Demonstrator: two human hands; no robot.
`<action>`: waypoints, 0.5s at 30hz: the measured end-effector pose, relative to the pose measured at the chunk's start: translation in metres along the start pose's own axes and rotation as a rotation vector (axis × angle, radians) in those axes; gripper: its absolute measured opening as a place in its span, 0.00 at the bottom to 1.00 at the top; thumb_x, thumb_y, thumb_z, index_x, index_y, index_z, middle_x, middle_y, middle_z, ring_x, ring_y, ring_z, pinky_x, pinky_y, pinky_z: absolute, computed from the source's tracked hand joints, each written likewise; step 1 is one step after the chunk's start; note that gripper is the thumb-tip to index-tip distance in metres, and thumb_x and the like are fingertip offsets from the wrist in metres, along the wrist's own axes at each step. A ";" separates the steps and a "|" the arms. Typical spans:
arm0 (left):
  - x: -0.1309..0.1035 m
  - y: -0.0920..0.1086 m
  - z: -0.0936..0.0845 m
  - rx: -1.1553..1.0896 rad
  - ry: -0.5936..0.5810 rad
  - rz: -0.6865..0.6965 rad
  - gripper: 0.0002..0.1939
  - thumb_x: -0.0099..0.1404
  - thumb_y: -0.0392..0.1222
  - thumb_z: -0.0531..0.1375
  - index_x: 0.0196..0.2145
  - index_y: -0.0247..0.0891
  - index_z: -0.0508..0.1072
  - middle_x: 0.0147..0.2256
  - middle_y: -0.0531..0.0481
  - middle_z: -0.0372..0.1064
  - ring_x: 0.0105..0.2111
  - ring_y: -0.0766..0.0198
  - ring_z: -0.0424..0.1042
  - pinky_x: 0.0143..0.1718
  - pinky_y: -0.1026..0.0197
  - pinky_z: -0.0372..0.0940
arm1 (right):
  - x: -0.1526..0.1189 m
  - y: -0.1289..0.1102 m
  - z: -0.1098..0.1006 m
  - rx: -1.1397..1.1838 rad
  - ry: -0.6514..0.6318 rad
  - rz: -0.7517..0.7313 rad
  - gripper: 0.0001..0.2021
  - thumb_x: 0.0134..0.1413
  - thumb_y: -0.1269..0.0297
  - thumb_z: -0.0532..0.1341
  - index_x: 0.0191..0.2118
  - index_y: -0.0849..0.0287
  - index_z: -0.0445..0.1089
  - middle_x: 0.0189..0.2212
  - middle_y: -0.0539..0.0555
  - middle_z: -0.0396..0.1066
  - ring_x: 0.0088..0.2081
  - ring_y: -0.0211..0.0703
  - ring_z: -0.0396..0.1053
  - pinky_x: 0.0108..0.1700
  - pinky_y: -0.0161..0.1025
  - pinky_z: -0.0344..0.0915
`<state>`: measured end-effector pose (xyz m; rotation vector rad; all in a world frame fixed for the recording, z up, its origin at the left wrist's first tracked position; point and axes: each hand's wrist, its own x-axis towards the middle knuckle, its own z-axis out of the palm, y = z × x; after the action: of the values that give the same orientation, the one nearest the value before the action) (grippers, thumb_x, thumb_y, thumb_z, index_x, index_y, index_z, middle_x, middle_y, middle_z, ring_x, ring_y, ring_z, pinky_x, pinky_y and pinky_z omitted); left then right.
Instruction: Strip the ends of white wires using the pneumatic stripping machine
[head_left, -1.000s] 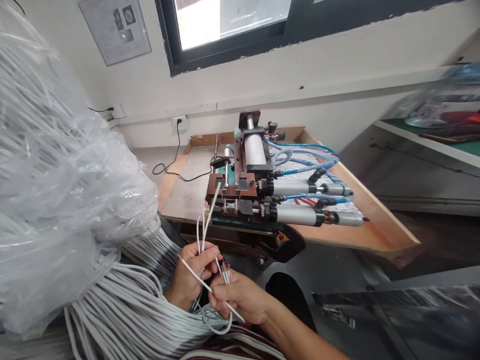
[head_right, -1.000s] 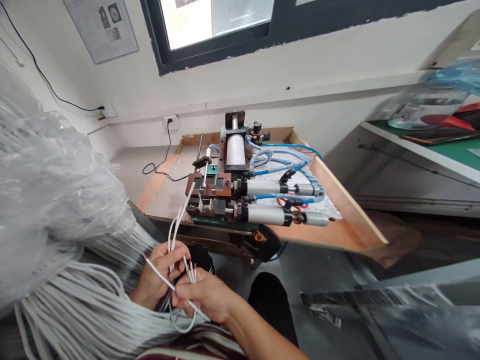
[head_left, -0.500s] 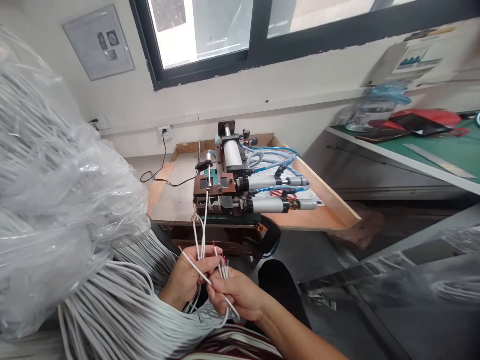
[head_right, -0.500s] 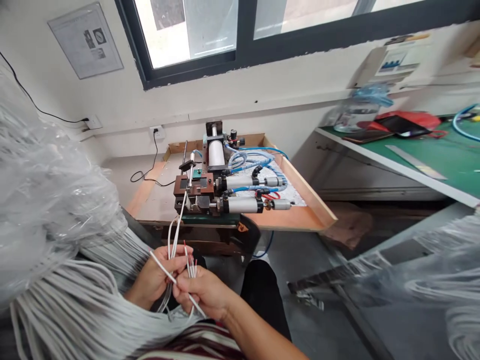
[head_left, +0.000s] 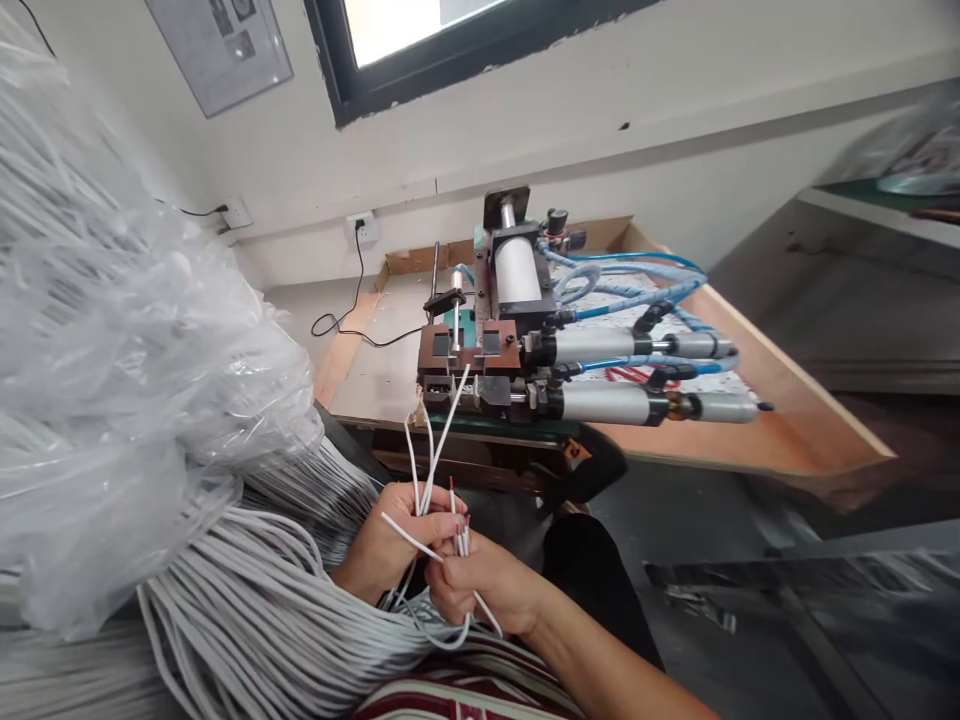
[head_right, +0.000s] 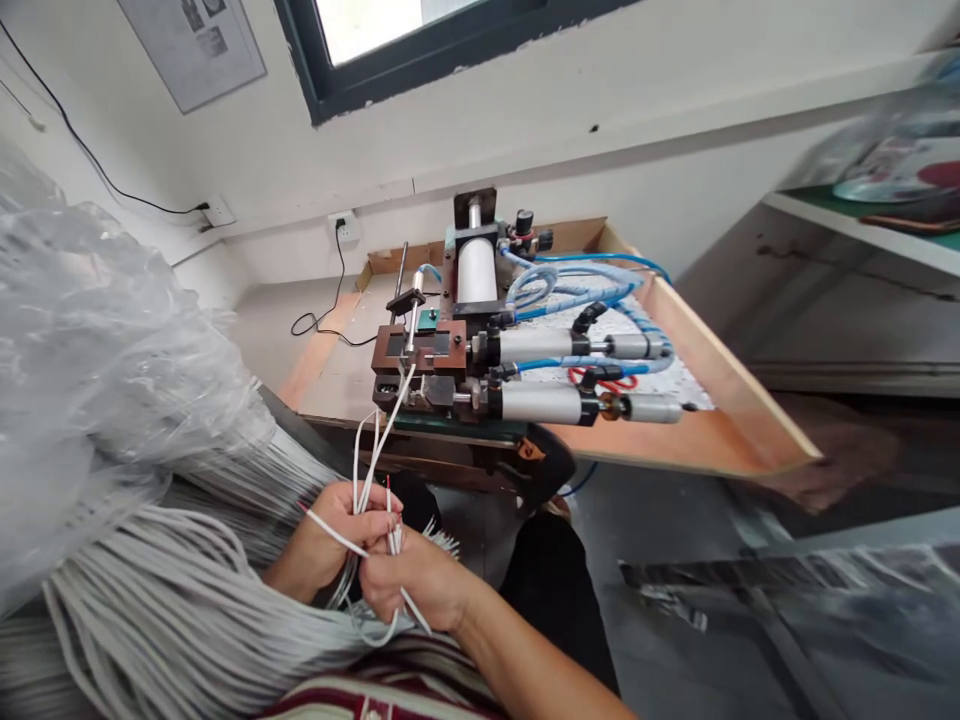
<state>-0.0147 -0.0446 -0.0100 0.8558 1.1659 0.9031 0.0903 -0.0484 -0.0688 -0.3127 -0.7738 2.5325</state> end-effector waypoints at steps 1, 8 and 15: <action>0.001 0.000 0.000 0.005 -0.011 0.000 0.08 0.42 0.34 0.64 0.24 0.30 0.73 0.18 0.49 0.69 0.17 0.68 0.65 0.20 0.66 0.57 | 0.000 -0.001 0.000 -0.006 0.011 -0.003 0.21 0.24 0.56 0.68 0.09 0.61 0.54 0.06 0.41 0.49 0.10 0.26 0.43 0.13 0.30 0.38; 0.006 -0.002 -0.004 -0.019 0.068 0.102 0.06 0.48 0.37 0.61 0.25 0.34 0.68 0.13 0.58 0.60 0.12 0.74 0.56 0.14 0.69 0.49 | -0.009 -0.009 -0.006 -0.101 0.250 -0.193 0.11 0.35 0.63 0.65 0.23 0.66 0.68 0.12 0.44 0.58 0.15 0.27 0.49 0.18 0.29 0.41; 0.009 -0.001 -0.004 -0.017 0.068 0.115 0.06 0.48 0.35 0.60 0.28 0.33 0.69 0.13 0.58 0.58 0.12 0.75 0.54 0.13 0.70 0.44 | -0.006 -0.009 -0.009 -0.077 0.269 -0.239 0.16 0.42 0.55 0.60 0.24 0.67 0.69 0.13 0.48 0.62 0.14 0.28 0.51 0.18 0.30 0.43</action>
<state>-0.0174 -0.0368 -0.0147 0.8911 1.1751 1.0411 0.1017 -0.0405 -0.0710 -0.5397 -0.7541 2.1852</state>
